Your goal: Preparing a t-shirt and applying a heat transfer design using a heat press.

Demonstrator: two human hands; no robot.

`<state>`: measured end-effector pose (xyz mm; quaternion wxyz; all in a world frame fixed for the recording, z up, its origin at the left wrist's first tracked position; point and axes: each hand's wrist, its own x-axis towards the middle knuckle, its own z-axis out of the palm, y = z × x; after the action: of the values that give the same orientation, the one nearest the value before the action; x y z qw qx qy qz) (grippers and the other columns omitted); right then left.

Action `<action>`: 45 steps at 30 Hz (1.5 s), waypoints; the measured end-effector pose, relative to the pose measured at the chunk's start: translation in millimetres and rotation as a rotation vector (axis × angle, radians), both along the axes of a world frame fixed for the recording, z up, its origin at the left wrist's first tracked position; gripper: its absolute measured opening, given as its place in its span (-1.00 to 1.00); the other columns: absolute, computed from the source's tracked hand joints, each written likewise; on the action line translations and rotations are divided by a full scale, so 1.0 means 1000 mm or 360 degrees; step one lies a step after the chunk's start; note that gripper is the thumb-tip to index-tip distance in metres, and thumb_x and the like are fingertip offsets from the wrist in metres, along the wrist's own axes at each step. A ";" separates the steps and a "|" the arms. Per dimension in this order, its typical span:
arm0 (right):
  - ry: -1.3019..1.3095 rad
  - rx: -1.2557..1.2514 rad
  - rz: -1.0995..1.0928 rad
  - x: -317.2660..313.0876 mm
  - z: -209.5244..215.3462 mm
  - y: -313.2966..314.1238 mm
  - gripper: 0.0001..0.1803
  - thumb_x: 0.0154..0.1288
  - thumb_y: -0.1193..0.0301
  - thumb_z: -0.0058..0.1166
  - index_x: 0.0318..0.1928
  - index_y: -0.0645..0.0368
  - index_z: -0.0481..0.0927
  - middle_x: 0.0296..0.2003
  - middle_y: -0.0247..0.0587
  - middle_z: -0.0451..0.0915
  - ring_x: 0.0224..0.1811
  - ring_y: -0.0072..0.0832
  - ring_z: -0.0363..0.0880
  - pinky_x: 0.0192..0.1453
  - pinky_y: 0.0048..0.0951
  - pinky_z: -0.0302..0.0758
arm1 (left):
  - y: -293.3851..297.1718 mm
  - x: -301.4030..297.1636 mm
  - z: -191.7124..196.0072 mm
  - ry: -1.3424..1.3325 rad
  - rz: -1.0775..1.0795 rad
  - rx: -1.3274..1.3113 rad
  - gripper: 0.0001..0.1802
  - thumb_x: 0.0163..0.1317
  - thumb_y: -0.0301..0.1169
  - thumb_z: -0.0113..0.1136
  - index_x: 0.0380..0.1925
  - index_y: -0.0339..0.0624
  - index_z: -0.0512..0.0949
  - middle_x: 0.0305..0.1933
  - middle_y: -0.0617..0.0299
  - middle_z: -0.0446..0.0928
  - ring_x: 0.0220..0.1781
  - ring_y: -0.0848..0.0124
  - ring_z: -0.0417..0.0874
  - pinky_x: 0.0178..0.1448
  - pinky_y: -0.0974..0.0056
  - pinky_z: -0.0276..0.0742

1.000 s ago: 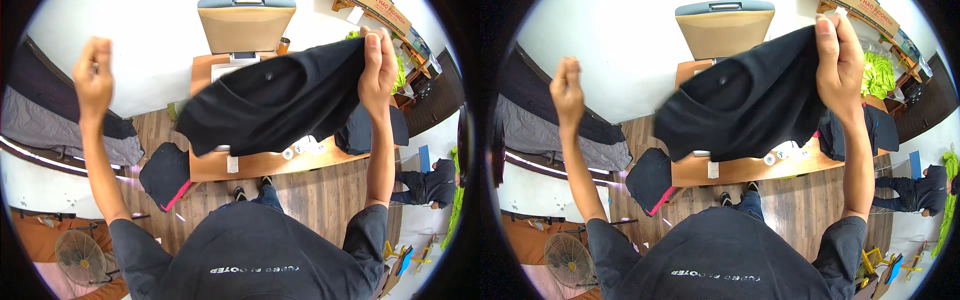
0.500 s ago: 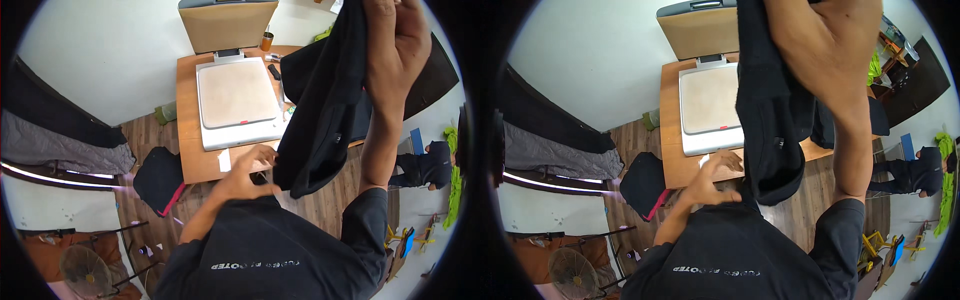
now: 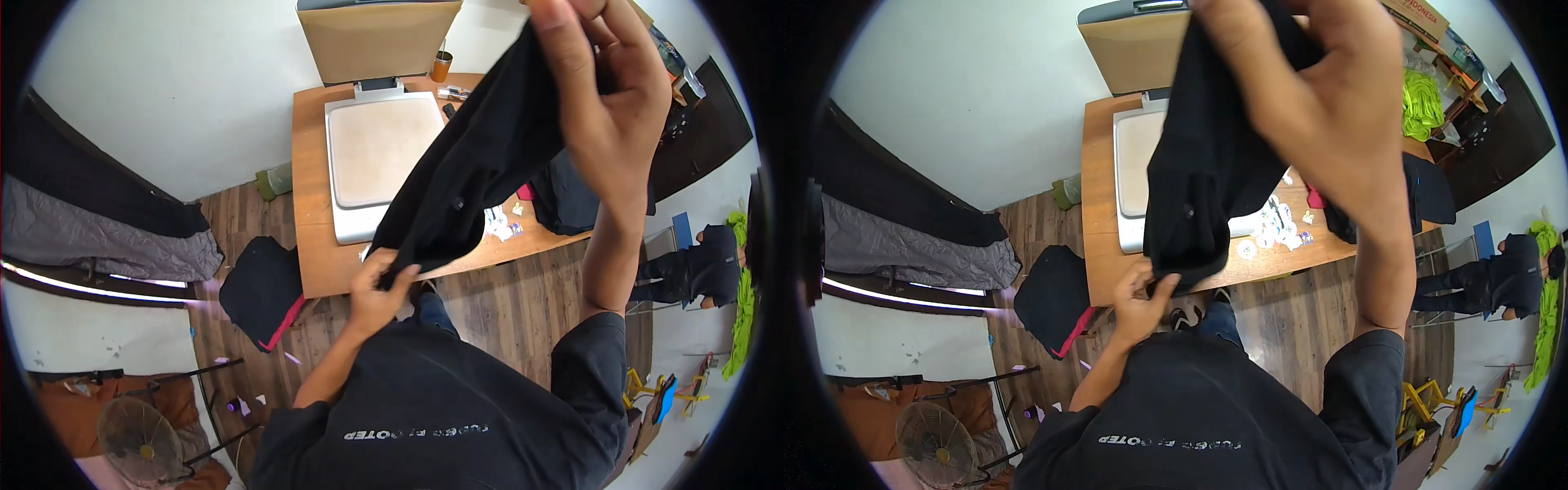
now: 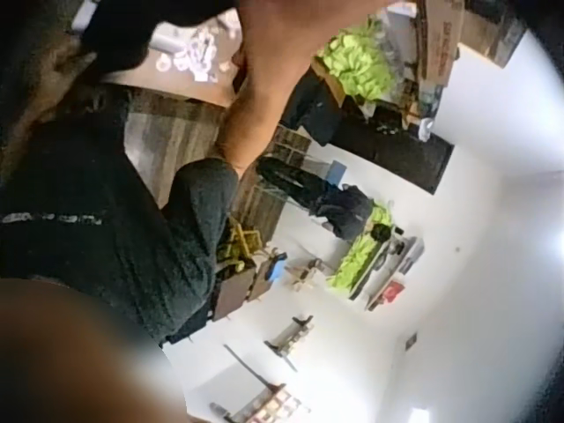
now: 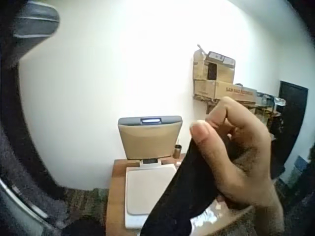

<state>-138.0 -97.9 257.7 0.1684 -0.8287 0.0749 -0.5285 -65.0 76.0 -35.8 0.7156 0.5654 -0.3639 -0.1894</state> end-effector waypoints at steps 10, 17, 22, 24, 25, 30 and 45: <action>0.0157 0.0071 0.0263 -0.001 -0.049 -0.091 -0.73 0.57 0.33 0.02 -0.28 0.27 0.48 -0.46 -0.52 0.28 -0.37 -0.73 0.20 -0.28 -0.64 0.18 | 0.041 0.171 0.135 -0.0717 0.1118 -0.0038 -0.66 0.57 -0.30 -0.03 0.08 -0.40 0.49 0.05 0.15 0.54 0.15 0.42 0.47 0.35 0.31 0.29; 0.0088 0.0427 0.0198 -0.011 -0.073 -0.117 -0.65 0.65 0.19 -0.15 -0.11 0.24 0.52 -0.24 -0.48 0.40 -0.16 -0.73 0.32 0.04 -0.72 0.26 | 0.019 0.194 0.218 -0.1868 0.1616 0.0136 -0.78 0.49 -0.35 -0.03 -0.04 -0.17 0.55 -0.14 0.18 0.43 -0.04 0.23 0.34 0.18 0.14 0.23; -0.0185 0.0488 0.0230 -0.017 -0.071 -0.120 -0.52 0.65 0.15 -0.16 0.19 0.36 0.51 0.07 -0.31 0.52 0.18 -0.63 0.42 0.38 -0.58 0.23 | 0.021 0.202 0.254 -0.1990 0.1278 -0.0195 -0.83 0.42 -0.44 0.05 -0.18 -0.29 0.58 -0.24 0.11 0.57 -0.16 0.22 0.56 0.05 0.22 0.45; -0.0214 0.0173 0.0096 -0.020 -0.061 -0.142 -0.66 0.66 0.23 -0.17 -0.11 0.27 0.50 -0.30 -0.49 0.35 -0.23 -0.74 0.24 -0.08 -0.70 0.20 | 0.025 0.200 0.267 -0.2033 0.1256 -0.0154 -0.85 0.40 -0.44 0.12 -0.18 -0.29 0.59 -0.25 0.08 0.62 -0.20 0.23 0.64 -0.01 0.26 0.52; -0.0257 0.0040 -0.0031 -0.020 -0.054 -0.145 -0.69 0.66 0.26 -0.17 -0.21 0.21 0.48 -0.44 -0.55 0.26 -0.39 -0.77 0.11 -0.29 -0.70 0.14 | 0.025 0.200 0.271 -0.2092 0.1252 -0.0088 -0.85 0.41 -0.42 0.15 -0.17 -0.28 0.60 -0.26 0.09 0.64 -0.20 0.25 0.67 -0.03 0.27 0.53; -0.0148 -0.0258 -0.0269 -0.014 -0.045 -0.141 -0.72 0.60 0.26 -0.04 -0.16 0.24 0.54 -0.49 -0.31 0.41 -0.39 -0.59 0.35 -0.26 -0.53 0.35 | 0.021 0.212 0.279 -0.2278 0.1226 -0.0033 -0.82 0.43 -0.33 0.20 -0.15 -0.22 0.61 -0.28 0.13 0.68 -0.23 0.26 0.71 -0.08 0.30 0.55; -0.0244 -0.0345 -0.0296 -0.010 -0.035 -0.163 -0.70 0.62 0.27 -0.08 -0.18 0.26 0.51 -0.50 -0.28 0.38 -0.42 -0.59 0.30 -0.28 -0.54 0.35 | 0.033 0.220 0.288 -0.2210 0.1100 -0.0132 -0.79 0.47 -0.33 0.18 -0.27 -0.27 0.53 -0.45 0.21 0.51 -0.40 0.49 0.46 -0.23 0.41 0.40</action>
<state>-148.3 -261.4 222.9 0.0337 -0.7887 0.0807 -0.6085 155.0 109.0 251.7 0.3625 0.6086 -0.5387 0.4560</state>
